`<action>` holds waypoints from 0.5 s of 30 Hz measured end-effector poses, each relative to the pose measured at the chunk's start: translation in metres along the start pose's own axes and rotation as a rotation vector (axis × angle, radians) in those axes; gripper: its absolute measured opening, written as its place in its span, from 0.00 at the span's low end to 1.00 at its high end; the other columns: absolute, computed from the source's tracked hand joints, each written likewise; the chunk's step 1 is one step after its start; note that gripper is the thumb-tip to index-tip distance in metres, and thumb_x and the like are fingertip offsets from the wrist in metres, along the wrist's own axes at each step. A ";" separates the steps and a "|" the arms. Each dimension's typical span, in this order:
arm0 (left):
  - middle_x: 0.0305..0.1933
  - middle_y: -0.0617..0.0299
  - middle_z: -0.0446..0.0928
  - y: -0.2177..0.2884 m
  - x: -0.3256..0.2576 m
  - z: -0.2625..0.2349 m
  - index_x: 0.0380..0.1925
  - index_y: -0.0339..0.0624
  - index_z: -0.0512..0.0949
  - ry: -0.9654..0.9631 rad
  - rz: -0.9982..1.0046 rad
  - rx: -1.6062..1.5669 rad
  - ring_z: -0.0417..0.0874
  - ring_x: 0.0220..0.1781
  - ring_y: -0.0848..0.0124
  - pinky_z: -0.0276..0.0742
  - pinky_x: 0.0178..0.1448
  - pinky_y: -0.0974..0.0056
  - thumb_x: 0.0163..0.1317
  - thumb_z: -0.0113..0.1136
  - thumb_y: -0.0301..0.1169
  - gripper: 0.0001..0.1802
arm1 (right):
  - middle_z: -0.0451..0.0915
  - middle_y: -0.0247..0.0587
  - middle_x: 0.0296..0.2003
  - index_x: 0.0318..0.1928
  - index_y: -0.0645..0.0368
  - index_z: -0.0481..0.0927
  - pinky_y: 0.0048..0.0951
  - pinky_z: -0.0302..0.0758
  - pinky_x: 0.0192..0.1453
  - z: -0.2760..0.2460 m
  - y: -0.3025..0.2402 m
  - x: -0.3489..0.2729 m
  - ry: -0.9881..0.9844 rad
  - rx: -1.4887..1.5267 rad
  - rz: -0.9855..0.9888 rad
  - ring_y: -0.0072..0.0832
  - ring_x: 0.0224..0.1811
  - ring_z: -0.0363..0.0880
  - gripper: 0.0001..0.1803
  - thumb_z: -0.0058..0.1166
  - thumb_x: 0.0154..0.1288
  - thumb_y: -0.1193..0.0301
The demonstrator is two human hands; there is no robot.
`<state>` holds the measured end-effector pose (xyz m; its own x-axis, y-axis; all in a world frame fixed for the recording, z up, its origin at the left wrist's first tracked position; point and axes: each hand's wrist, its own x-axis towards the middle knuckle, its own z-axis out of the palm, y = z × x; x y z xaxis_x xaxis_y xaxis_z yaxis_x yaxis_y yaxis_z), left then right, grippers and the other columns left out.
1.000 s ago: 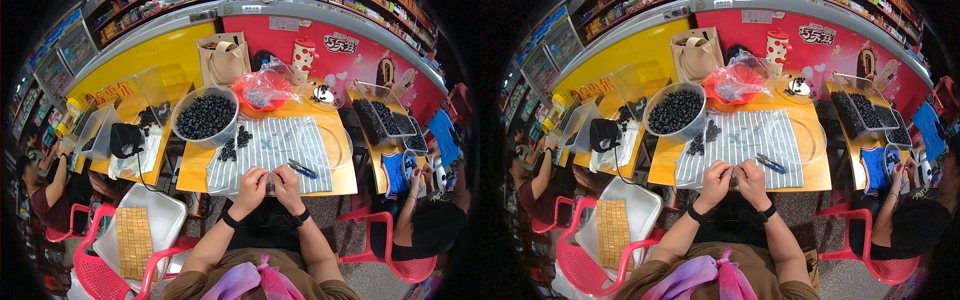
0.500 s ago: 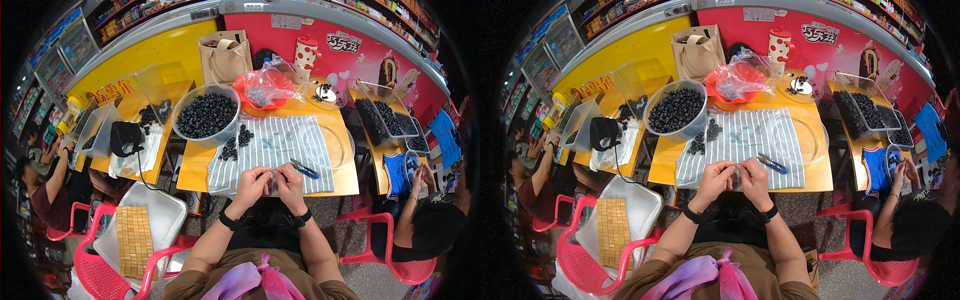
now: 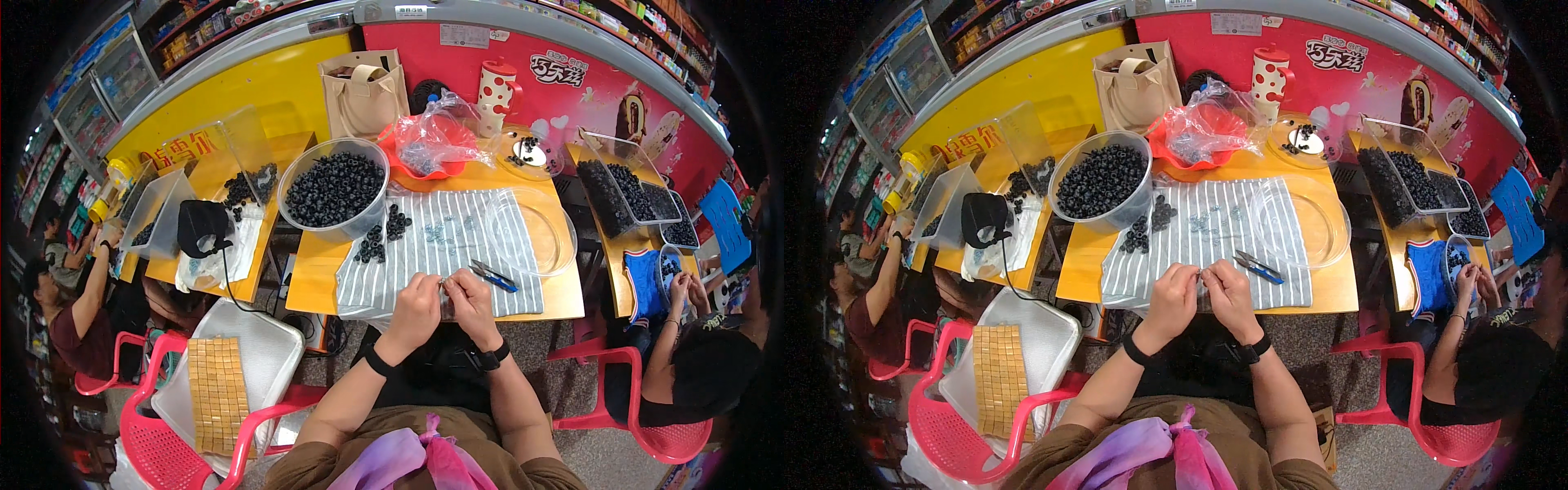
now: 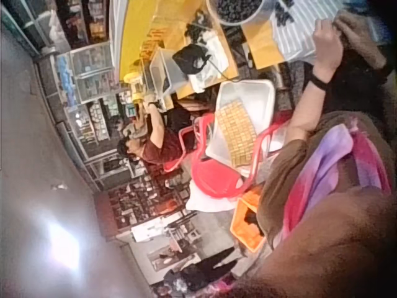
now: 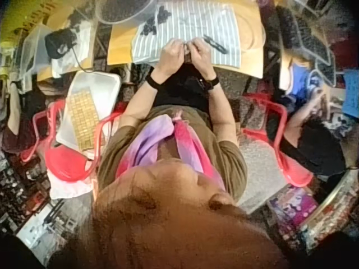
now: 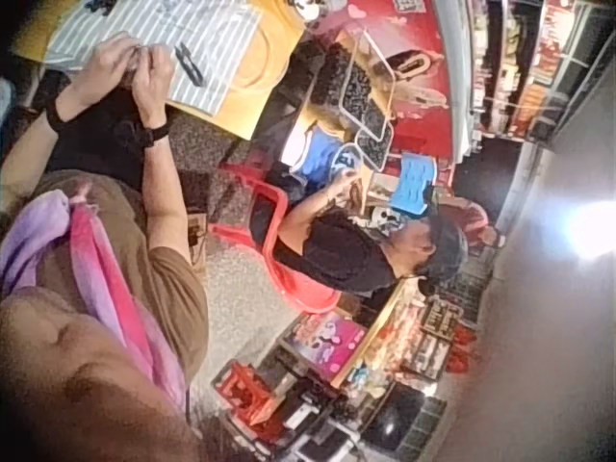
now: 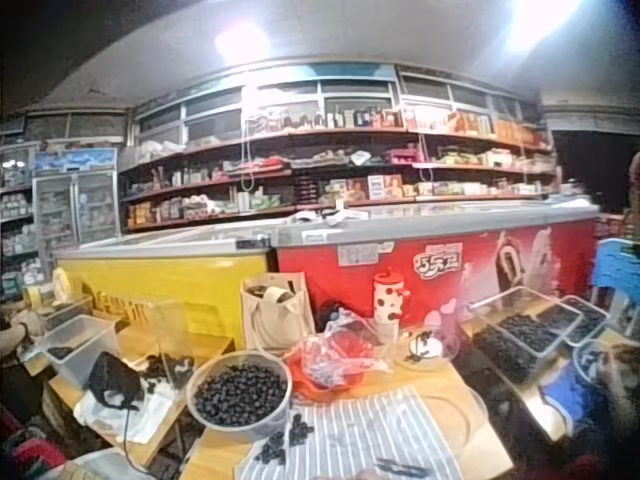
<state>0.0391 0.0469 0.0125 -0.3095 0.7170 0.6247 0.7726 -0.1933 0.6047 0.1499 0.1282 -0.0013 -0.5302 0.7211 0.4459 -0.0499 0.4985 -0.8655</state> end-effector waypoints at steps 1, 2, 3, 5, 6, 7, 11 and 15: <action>0.31 0.48 0.76 -0.002 0.001 -0.001 0.37 0.30 0.75 0.000 0.001 0.000 0.80 0.30 0.54 0.74 0.32 0.57 0.60 0.53 0.18 0.06 | 0.72 0.35 0.24 0.31 0.66 0.76 0.22 0.66 0.28 0.000 0.001 -0.001 0.000 0.035 0.036 0.19 0.25 0.70 0.03 0.52 0.63 0.81; 0.31 0.47 0.76 -0.004 0.002 -0.004 0.36 0.30 0.76 -0.033 -0.116 -0.148 0.80 0.30 0.53 0.74 0.32 0.58 0.59 0.54 0.18 0.06 | 0.72 0.34 0.26 0.32 0.66 0.77 0.21 0.68 0.29 -0.001 0.002 -0.001 0.000 0.070 0.071 0.18 0.26 0.70 0.02 0.52 0.63 0.82; 0.31 0.46 0.77 -0.005 0.004 -0.007 0.35 0.30 0.77 -0.065 -0.233 -0.294 0.81 0.31 0.52 0.75 0.31 0.59 0.58 0.54 0.19 0.06 | 0.72 0.34 0.26 0.32 0.66 0.77 0.21 0.68 0.29 0.000 0.000 -0.001 0.000 0.071 0.072 0.18 0.26 0.70 0.02 0.52 0.63 0.82; 0.31 0.46 0.78 -0.006 0.008 -0.013 0.34 0.29 0.77 -0.139 -0.383 -0.404 0.81 0.31 0.53 0.75 0.32 0.60 0.57 0.55 0.20 0.06 | 0.73 0.35 0.28 0.38 0.66 0.80 0.21 0.69 0.30 0.003 -0.008 0.000 0.113 0.162 0.026 0.19 0.27 0.72 0.07 0.54 0.59 0.84; 0.31 0.46 0.79 -0.005 0.009 -0.016 0.33 0.29 0.78 -0.210 -0.533 -0.514 0.82 0.30 0.55 0.75 0.33 0.62 0.57 0.56 0.20 0.06 | 0.73 0.35 0.28 0.38 0.66 0.80 0.21 0.69 0.30 0.003 -0.010 0.001 0.110 0.165 0.026 0.19 0.27 0.72 0.07 0.54 0.59 0.84; 0.29 0.47 0.79 -0.014 0.008 -0.013 0.34 0.29 0.78 -0.192 -0.421 -0.454 0.81 0.29 0.57 0.74 0.32 0.60 0.58 0.55 0.21 0.06 | 0.74 0.37 0.28 0.41 0.65 0.80 0.21 0.71 0.31 0.002 -0.011 0.001 0.041 0.099 -0.023 0.22 0.27 0.74 0.10 0.55 0.58 0.85; 0.29 0.48 0.79 -0.017 0.012 -0.020 0.34 0.28 0.77 -0.228 -0.266 -0.338 0.81 0.28 0.60 0.74 0.31 0.61 0.60 0.53 0.22 0.07 | 0.76 0.41 0.30 0.43 0.64 0.80 0.23 0.72 0.31 0.002 -0.012 0.003 -0.040 0.011 -0.144 0.27 0.28 0.76 0.13 0.56 0.56 0.85; 0.26 0.49 0.78 -0.014 0.014 -0.025 0.34 0.29 0.78 -0.327 -0.478 -0.471 0.81 0.27 0.63 0.74 0.31 0.61 0.60 0.54 0.23 0.07 | 0.76 0.41 0.30 0.43 0.64 0.80 0.24 0.71 0.30 0.000 -0.006 0.002 -0.050 -0.005 -0.150 0.28 0.26 0.76 0.13 0.57 0.55 0.85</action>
<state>0.0098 0.0425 0.0250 -0.3151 0.9431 0.1060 0.2525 -0.0243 0.9673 0.1493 0.1267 0.0051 -0.5583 0.6137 0.5582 -0.1274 0.6015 -0.7887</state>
